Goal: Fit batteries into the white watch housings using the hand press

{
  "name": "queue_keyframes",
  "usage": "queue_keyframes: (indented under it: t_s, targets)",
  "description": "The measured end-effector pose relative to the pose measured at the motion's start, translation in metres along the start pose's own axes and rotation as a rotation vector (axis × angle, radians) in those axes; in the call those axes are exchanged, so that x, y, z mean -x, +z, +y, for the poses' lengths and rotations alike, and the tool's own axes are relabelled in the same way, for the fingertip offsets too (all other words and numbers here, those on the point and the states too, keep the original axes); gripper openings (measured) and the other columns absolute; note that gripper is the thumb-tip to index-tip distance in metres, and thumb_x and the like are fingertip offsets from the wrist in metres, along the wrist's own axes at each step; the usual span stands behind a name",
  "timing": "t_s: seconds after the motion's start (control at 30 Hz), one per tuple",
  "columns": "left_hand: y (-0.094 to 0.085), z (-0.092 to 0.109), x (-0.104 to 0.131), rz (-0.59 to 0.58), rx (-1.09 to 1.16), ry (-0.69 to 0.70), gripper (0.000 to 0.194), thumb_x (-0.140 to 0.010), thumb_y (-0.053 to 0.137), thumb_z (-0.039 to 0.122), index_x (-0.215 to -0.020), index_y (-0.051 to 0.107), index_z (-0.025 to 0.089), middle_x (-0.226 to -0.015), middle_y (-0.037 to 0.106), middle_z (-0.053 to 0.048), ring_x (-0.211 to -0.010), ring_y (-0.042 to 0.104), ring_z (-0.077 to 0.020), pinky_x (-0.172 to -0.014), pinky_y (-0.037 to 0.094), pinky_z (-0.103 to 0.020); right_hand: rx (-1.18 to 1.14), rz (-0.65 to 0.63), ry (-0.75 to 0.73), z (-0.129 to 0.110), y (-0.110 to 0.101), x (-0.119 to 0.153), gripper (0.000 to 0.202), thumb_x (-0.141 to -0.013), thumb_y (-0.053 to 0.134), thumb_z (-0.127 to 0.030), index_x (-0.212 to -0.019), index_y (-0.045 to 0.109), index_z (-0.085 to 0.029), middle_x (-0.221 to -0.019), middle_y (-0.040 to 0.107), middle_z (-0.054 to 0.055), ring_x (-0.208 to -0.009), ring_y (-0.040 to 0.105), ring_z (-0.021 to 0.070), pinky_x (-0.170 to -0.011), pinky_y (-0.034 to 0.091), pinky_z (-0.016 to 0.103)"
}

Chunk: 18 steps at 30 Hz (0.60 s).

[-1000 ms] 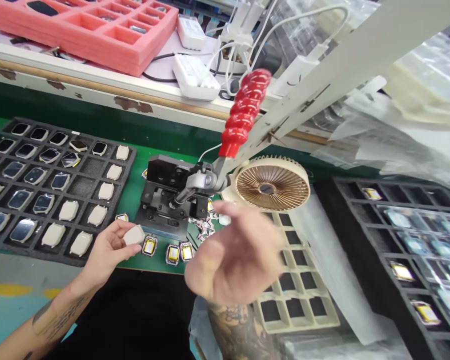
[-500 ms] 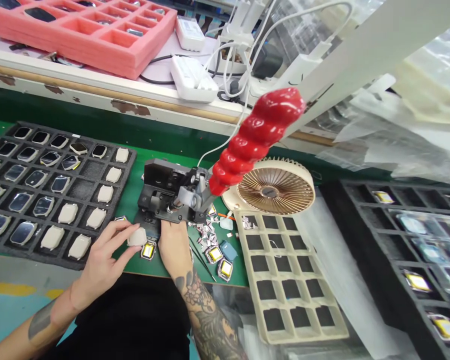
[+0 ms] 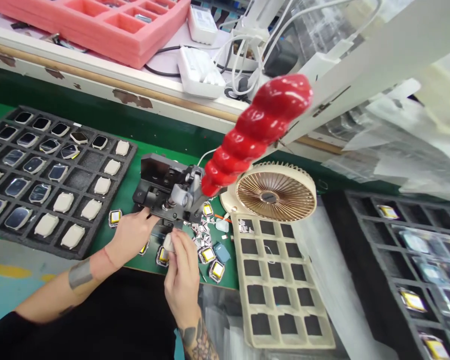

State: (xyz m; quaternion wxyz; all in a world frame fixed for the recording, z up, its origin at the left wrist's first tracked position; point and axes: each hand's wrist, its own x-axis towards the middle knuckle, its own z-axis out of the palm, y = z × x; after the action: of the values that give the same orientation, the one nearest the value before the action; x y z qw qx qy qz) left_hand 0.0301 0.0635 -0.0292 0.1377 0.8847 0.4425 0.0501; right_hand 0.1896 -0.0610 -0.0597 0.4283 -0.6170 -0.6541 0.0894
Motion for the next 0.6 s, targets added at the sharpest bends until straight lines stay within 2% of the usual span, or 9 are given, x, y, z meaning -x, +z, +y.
queue_keyframes:
  t_s: [0.2,0.3,0.33,0.4,0.5,0.53,0.6]
  targets:
    - [-0.015,-0.006,-0.004,-0.079,0.083,0.041,0.035,-0.104,0.050,0.005,-0.122,0.076,0.018,-0.114,0.080,-0.014,-0.090,0.083,-0.0287,-0.073,0.063,-0.036,0.013,0.037,-0.004,-0.003,0.004,-0.001,0.062,-0.105,0.056,-0.002,-0.162,0.055,-0.026,-0.150,0.068,0.014,-0.142,0.065,0.0283,-0.114,0.063,0.053]
    - [-0.022,-0.007,0.006,-0.078,0.175,0.092,0.044,-0.100,0.051,0.004,-0.135,0.073,0.018,-0.129,0.079,-0.014,-0.102,0.082,-0.0290,-0.083,0.066,-0.038,0.004,0.050,-0.059,-0.007,0.005,-0.010,0.062,-0.104,0.056,0.000,-0.161,0.056,-0.025,-0.149,0.068,0.015,-0.140,0.066,0.0290,-0.112,0.064,0.054]
    - [-0.023,-0.006,0.012,-0.053,0.284,0.108,0.049,-0.099,0.051,0.003,-0.141,0.071,0.019,-0.137,0.077,-0.013,-0.110,0.081,-0.0288,-0.090,0.066,-0.039,0.002,0.056,-0.089,-0.009,0.006,-0.013,0.063,-0.103,0.057,0.000,-0.161,0.056,-0.025,-0.148,0.069,0.016,-0.139,0.067,0.0294,-0.111,0.064,0.054]
    - [-0.021,-0.003,0.027,0.022,0.655,0.107,0.059,-0.097,0.049,0.002,-0.150,0.068,0.021,-0.142,0.076,-0.012,-0.116,0.079,-0.0268,-0.100,0.064,-0.038,0.018,0.081,-0.158,-0.014,0.008,-0.020,0.066,-0.101,0.059,0.002,-0.161,0.056,-0.024,-0.146,0.070,0.016,-0.135,0.069,0.0301,-0.108,0.064,0.054]
    - [-0.016,-0.001,0.050,0.107,1.255,-0.023,0.053,-0.101,0.054,0.010,-0.149,0.070,0.022,-0.133,0.080,-0.011,-0.108,0.078,-0.0244,-0.094,0.064,-0.034,0.054,0.132,-0.269,-0.024,0.018,-0.032,0.067,-0.097,0.067,0.004,-0.157,0.061,-0.025,-0.138,0.073,0.014,-0.126,0.071,0.0303,-0.102,0.064,0.053]
    - [-0.015,-0.002,0.056,0.132,1.359,-0.090,0.047,-0.103,0.059,0.016,-0.147,0.072,0.021,-0.131,0.080,-0.011,-0.106,0.078,-0.0242,-0.091,0.064,-0.033,0.056,0.126,-0.314,-0.028,0.022,-0.037,0.067,-0.095,0.069,0.004,-0.155,0.062,-0.024,-0.136,0.074,0.014,-0.124,0.072,0.0300,-0.101,0.064,0.052]
    - [-0.017,-0.010,0.064,0.201,1.429,-0.203,0.035,-0.105,0.068,0.029,-0.138,0.077,0.020,-0.128,0.080,-0.011,-0.107,0.076,-0.0250,-0.090,0.062,-0.033,0.061,0.096,-0.413,-0.037,0.026,-0.052,0.063,-0.094,0.074,0.002,-0.152,0.064,-0.022,-0.134,0.072,0.015,-0.123,0.071,0.0300,-0.099,0.063,0.050]
